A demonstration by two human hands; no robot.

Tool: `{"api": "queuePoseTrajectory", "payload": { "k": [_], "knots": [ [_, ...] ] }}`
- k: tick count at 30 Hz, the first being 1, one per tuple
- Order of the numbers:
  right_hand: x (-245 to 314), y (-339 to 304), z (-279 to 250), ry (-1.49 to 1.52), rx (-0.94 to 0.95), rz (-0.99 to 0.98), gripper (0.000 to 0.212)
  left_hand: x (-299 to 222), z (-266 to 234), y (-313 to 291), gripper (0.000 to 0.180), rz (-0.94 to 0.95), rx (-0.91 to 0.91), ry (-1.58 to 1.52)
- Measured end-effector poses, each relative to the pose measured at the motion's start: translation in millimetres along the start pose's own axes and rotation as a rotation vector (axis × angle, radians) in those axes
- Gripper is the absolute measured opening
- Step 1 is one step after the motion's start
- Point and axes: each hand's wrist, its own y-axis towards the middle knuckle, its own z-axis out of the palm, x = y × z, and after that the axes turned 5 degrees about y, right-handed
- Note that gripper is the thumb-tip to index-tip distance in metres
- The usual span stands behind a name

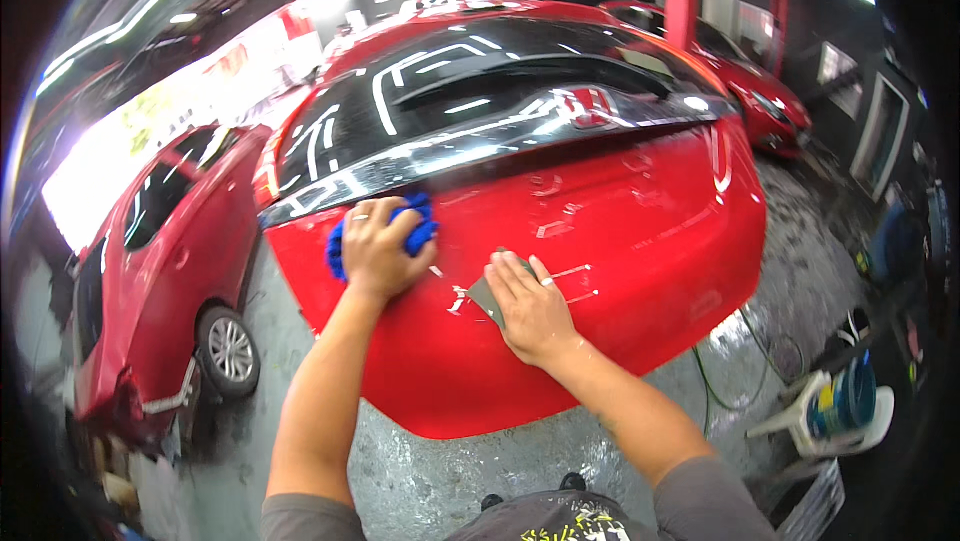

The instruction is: The person scrubs the rear trunk of a red Honda with a green abrasive pad while holding a blue microfiber cloth. They repeatedly dip the pad into a bucket of water and continue scrubbing the surface in circular and linear motions.

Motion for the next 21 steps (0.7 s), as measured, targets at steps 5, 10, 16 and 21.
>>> {"api": "queuePoseTrajectory", "payload": {
  "k": [5,10,16,21],
  "knots": [
    [-183.4,-48.8,-73.6,-0.413,-0.174,0.222,0.037,-7.7,-5.3,1.6,0.023,-0.006,-0.012,0.047],
    [-113.7,-10.8,-49.0,-0.198,0.021,0.414,0.044,-4.9,-2.8,-3.1,0.025,-0.012,0.007,0.049],
    [-102.3,-11.5,-46.2,-0.200,0.118,0.186,0.057,-5.9,-2.0,-3.9,0.026,0.014,-0.011,0.033],
    [-250.8,-77.1,-82.4,-0.571,-0.219,0.542,0.041,-23.5,14.4,13.6,0.024,0.003,-0.038,0.011]
  ]
}}
